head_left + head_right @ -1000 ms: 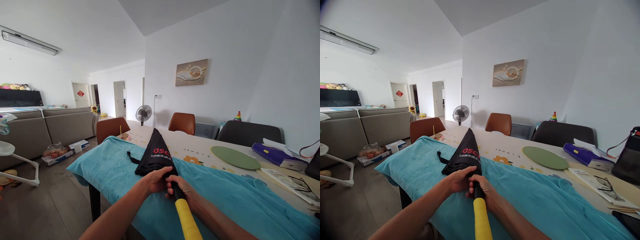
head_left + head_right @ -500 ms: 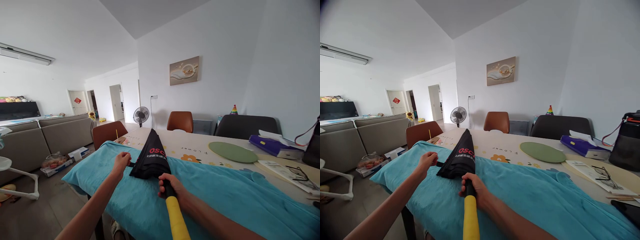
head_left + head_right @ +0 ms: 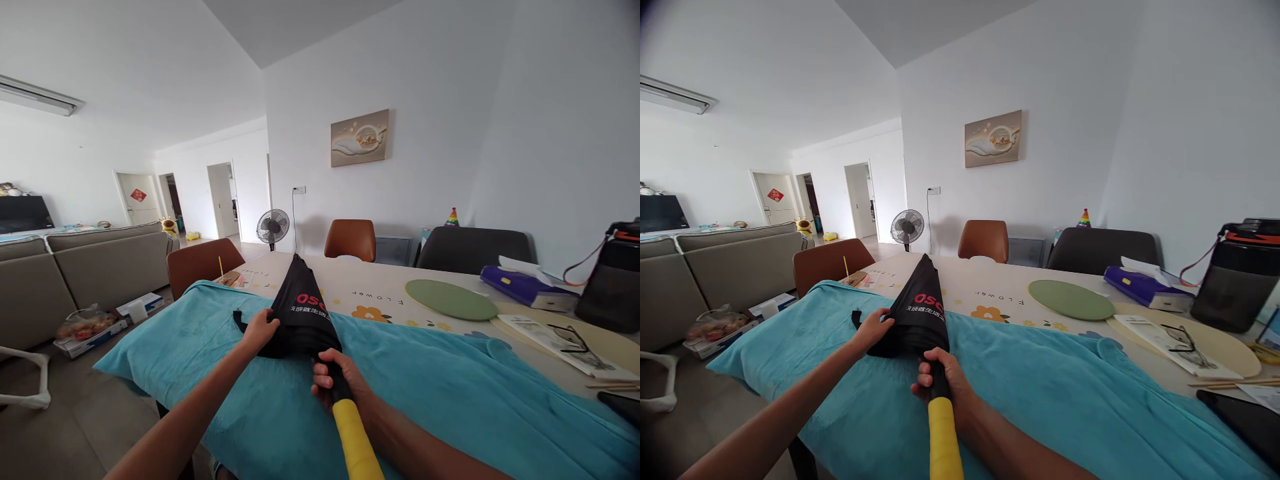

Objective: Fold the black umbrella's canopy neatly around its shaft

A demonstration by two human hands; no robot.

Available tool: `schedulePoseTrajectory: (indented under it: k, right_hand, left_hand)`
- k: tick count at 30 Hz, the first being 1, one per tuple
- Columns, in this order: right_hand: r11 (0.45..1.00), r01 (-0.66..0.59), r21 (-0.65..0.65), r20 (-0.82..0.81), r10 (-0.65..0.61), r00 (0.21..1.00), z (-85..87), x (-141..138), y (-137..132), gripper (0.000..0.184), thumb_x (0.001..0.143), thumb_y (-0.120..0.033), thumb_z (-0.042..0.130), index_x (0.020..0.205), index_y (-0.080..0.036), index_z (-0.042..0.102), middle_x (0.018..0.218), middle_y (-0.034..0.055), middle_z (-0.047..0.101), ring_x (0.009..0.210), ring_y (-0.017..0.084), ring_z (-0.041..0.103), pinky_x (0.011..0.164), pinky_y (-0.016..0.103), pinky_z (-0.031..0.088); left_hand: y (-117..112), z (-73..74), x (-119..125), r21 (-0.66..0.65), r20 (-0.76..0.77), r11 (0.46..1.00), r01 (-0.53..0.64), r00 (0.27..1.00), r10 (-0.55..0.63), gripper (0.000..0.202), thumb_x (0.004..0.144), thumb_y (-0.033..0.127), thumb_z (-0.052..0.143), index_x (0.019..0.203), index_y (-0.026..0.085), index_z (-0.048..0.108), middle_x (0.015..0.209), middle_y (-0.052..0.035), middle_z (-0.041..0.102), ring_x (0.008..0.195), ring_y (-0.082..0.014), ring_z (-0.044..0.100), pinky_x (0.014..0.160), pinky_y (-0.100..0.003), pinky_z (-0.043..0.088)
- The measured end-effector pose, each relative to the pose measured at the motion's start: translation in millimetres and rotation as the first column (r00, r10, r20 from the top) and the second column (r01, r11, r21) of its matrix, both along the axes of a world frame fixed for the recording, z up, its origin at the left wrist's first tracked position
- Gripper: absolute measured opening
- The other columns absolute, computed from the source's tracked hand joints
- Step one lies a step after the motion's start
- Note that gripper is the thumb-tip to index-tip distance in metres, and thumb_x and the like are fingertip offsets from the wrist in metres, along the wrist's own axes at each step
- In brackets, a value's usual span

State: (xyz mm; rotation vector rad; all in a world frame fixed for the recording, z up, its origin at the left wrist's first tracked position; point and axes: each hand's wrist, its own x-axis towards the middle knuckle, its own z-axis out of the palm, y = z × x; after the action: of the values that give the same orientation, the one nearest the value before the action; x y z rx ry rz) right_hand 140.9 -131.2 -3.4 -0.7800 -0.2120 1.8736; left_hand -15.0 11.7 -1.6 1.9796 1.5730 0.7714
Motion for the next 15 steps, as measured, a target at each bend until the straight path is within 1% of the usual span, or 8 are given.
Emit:
schedulePoseTrajectory:
  k: [3, 6, 10, 15]
  right_hand:
    - [1.0, 0.002, 0.007, -0.016, -0.002, 1.0, -0.5, 0.7, -1.3, 0.012, 0.079, -0.02, 0.047, 0.068, -0.015, 0.045, 0.047, -0.0073, 0.044, 0.033, 0.005, 0.04, 0.049, 0.025, 0.049]
    - [1.0, -0.01, -0.004, -0.014, 0.01, 1.0, -1.2, 1.8, -2.2, 0.012, 0.078, -0.021, 0.05, 0.069, -0.015, 0.045, 0.047, -0.0069, 0.044, 0.035, 0.005, 0.041, 0.05, 0.025, 0.05]
    - [0.999, -0.041, -0.022, -0.003, 0.041, 0.999, -2.5, 2.4, -1.6, 0.014, 0.078, -0.023, 0.05, 0.067, -0.017, 0.044, 0.047, -0.0068, 0.044, 0.035, 0.005, 0.041, 0.051, 0.024, 0.05]
    - [1.0, -0.021, -0.011, -0.003, 0.021, 1.0, -4.4, 1.6, -0.7, 0.012, 0.077, -0.022, 0.05, 0.068, -0.015, 0.045, 0.049, -0.0065, 0.045, 0.035, 0.005, 0.041, 0.051, 0.025, 0.05]
  left_hand:
    - [4.8, -12.7, 5.2, 0.013, -0.059, 1.0, 0.015, 0.998, -0.014, 0.045, 0.078, 0.027, 0.049, 0.118, 0.009, 0.054, 0.123, -0.0165, 0.055, 0.115, -0.0277, 0.049, 0.095, -0.035, 0.034]
    - [6.3, -25.3, 7.1, 0.051, -0.114, 0.998, 0.028, 0.993, -0.022, 0.042, 0.08, 0.03, 0.048, 0.118, 0.011, 0.054, 0.127, -0.0153, 0.052, 0.121, -0.0287, 0.043, 0.1, -0.039, 0.029]
    - [5.6, -36.5, 5.1, 0.163, -0.209, 0.985, 0.051, 0.978, -0.015, 0.041, 0.084, 0.031, 0.044, 0.119, 0.013, 0.053, 0.131, -0.0121, 0.05, 0.123, -0.0238, 0.041, 0.103, -0.036, 0.025]
    - [5.4, -38.0, 1.8, 0.202, -0.208, 0.979, 0.038, 0.978, 0.005, 0.043, 0.086, 0.034, 0.041, 0.121, 0.011, 0.052, 0.128, -0.012, 0.053, 0.121, -0.0225, 0.044, 0.101, -0.032, 0.029]
